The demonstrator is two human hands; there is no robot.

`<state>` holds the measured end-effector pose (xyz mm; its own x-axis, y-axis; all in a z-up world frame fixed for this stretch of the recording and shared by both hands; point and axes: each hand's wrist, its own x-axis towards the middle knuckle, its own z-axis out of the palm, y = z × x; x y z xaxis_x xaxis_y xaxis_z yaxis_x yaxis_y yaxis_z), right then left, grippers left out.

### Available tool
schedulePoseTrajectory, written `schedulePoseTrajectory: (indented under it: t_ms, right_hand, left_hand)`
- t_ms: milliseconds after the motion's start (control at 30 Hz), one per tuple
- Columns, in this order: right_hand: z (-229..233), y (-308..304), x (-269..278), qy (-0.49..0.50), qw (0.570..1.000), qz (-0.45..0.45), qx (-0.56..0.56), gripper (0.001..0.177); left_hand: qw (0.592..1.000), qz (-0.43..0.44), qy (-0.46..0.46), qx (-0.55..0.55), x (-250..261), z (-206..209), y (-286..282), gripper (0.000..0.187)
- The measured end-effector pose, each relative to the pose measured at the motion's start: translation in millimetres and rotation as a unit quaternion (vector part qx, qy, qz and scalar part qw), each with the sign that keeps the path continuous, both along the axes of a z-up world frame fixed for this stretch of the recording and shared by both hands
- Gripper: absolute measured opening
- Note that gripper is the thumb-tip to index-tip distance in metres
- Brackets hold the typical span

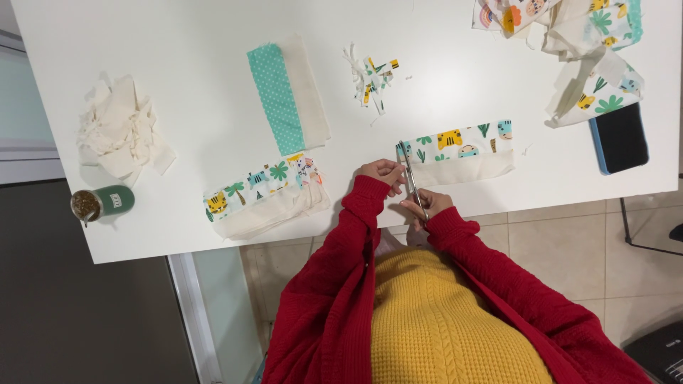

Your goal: Cutting patterned fabric into smaller strips using scissors.

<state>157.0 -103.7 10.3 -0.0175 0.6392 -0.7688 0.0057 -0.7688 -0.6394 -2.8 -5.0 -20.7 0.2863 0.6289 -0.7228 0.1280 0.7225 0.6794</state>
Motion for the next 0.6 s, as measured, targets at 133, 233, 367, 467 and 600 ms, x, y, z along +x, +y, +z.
schedulePoseTrajectory:
  t_ms: [133, 233, 367, 467, 600]
  right_hand:
    - [-2.9, -0.7, 2.2, 0.023, 1.0, -0.011, -0.005, 0.027]
    - [9.4, 2.1, 3.9, 0.044, 0.999, -0.023, -0.005, 0.025]
    - [5.5, -6.0, 16.2, 0.071, 0.997, -0.007, 0.013, 0.023]
    - [19.5, -20.8, 27.6, 0.065, 0.995, 0.068, 0.025, 0.024]
    - [24.5, -48.5, 57.8, 0.0, 0.981, 0.189, 0.034, 0.03]
  left_hand:
    - [1.0, 0.001, 0.006, 0.021, 0.9, 13.4, 4.9, 0.025]
    - [0.998, 0.001, 0.02, 0.059, 6.8, 49.8, 24.3, 0.022]
    - [0.992, 0.01, 0.038, 0.119, 29.8, 57.7, 62.4, 0.022]
    - [0.979, 0.007, 0.057, 0.197, 40.2, 45.9, 76.0, 0.02]
    - [0.92, -0.094, 0.173, 0.337, 35.3, 15.6, 65.0, 0.016]
